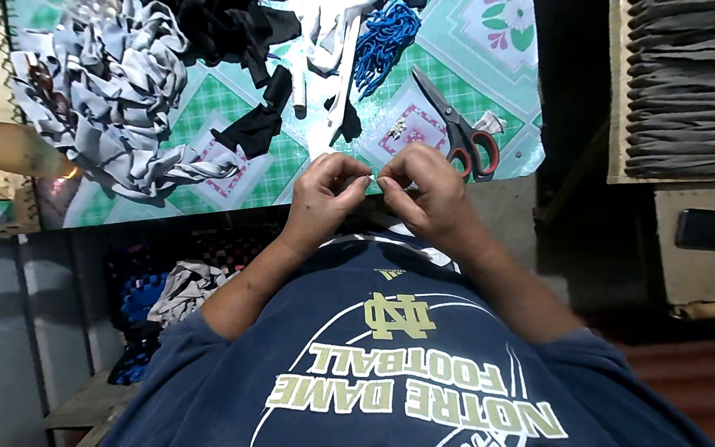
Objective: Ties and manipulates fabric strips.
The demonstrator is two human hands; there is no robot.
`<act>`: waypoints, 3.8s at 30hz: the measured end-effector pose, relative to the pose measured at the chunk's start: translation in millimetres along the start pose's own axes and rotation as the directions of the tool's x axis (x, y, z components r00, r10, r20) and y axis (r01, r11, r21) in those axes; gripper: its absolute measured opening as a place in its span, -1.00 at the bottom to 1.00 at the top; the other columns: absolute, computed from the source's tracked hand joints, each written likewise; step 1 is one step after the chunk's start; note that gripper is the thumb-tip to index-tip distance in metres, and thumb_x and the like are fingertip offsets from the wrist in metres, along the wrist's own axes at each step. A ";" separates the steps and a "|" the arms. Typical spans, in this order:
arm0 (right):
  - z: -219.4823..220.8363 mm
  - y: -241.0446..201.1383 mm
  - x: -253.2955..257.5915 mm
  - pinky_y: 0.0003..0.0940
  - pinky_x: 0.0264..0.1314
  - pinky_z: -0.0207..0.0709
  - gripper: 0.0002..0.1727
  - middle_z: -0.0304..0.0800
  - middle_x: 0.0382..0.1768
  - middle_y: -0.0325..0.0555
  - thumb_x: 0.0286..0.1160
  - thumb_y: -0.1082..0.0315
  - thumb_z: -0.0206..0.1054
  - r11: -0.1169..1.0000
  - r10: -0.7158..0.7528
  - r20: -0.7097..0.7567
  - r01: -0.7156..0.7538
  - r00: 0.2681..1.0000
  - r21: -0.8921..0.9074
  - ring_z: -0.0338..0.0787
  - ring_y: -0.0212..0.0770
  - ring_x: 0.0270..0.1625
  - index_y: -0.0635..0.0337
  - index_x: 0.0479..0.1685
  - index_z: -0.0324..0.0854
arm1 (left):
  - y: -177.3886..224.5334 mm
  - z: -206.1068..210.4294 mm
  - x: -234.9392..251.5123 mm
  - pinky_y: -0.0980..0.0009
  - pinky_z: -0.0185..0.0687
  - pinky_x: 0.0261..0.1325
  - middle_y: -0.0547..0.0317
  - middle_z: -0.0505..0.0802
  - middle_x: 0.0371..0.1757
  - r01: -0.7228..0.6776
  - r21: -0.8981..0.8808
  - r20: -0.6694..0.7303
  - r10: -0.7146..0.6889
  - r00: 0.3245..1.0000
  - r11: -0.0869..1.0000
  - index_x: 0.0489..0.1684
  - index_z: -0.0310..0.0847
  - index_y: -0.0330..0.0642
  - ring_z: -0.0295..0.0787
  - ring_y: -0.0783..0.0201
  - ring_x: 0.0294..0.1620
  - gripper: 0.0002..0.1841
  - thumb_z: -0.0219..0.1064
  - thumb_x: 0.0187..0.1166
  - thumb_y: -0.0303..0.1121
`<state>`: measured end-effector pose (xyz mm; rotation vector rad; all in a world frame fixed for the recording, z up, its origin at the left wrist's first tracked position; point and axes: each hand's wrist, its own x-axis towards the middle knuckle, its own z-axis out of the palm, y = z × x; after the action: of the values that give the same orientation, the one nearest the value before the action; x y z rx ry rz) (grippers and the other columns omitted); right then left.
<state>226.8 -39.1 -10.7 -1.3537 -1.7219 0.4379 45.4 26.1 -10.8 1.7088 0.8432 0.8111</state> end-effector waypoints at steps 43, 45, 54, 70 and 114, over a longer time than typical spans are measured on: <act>6.9 2.2 -0.2 -0.08 0.02 0.52 -0.77 0.73 -0.24 -0.01 0.67 0.31 0.25 0.997 0.005 0.025 -0.003 1.000 -0.071 0.72 -0.10 -0.15 0.30 -0.08 0.73 | 0.7 -4.1 7.2 0.48 0.76 -0.04 0.25 0.84 -0.14 0.253 -0.620 0.082 -0.259 0.962 0.743 -0.01 0.68 -0.19 0.79 0.43 -0.16 -0.82 0.22 0.61 -0.62; 7.6 3.0 -0.2 -0.08 0.03 0.53 -0.75 0.75 -0.23 0.01 0.69 0.28 0.26 0.998 0.009 0.020 -0.008 1.000 -0.067 0.73 -0.10 -0.14 0.31 -0.05 0.73 | 2.8 -3.6 7.5 0.45 0.79 -0.02 0.25 0.83 -0.13 0.286 -0.640 0.101 -0.291 0.951 0.713 -0.01 0.65 -0.16 0.80 0.41 -0.15 -0.82 0.20 0.63 -0.61; 11.4 6.6 -1.4 -0.20 0.02 0.57 -0.80 0.74 -0.28 0.00 0.66 0.37 0.24 0.999 0.022 -0.033 -0.023 0.999 -0.027 0.73 -0.15 -0.18 0.32 -0.18 0.72 | -2.4 -2.0 6.9 0.48 0.76 0.00 0.23 0.83 -0.11 0.250 -0.630 0.138 -0.211 0.968 0.735 0.03 0.63 -0.21 0.79 0.42 -0.13 -0.80 0.29 0.56 -0.64; 12.2 9.3 2.8 -0.16 0.05 0.60 -0.81 0.82 -0.22 0.06 0.66 0.37 0.31 0.996 -0.044 -0.097 0.036 0.994 -0.081 0.79 -0.11 -0.13 0.34 -0.14 0.76 | -3.0 0.6 5.8 0.52 0.73 -0.05 0.27 0.74 -0.16 0.074 -0.365 0.002 -0.078 0.997 0.928 0.12 0.42 -0.25 0.73 0.47 -0.21 -0.66 0.36 0.44 -0.67; -12.5 -6.5 12.7 -0.67 -0.25 0.51 -0.88 0.58 -0.32 -0.20 0.70 0.50 0.08 0.933 -0.075 -0.246 0.155 0.966 0.324 0.55 -0.59 -0.34 0.42 -0.03 0.43 | -9.1 -1.1 0.5 0.63 0.67 -0.10 0.20 0.77 -0.20 0.038 -0.061 0.183 -0.026 0.983 0.997 -0.13 0.75 -0.31 0.70 0.53 -0.23 -0.91 0.37 0.57 -0.51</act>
<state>232.6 -32.7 6.1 -1.0049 -1.4468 0.4680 43.3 29.2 -19.2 1.6799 0.7105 0.6424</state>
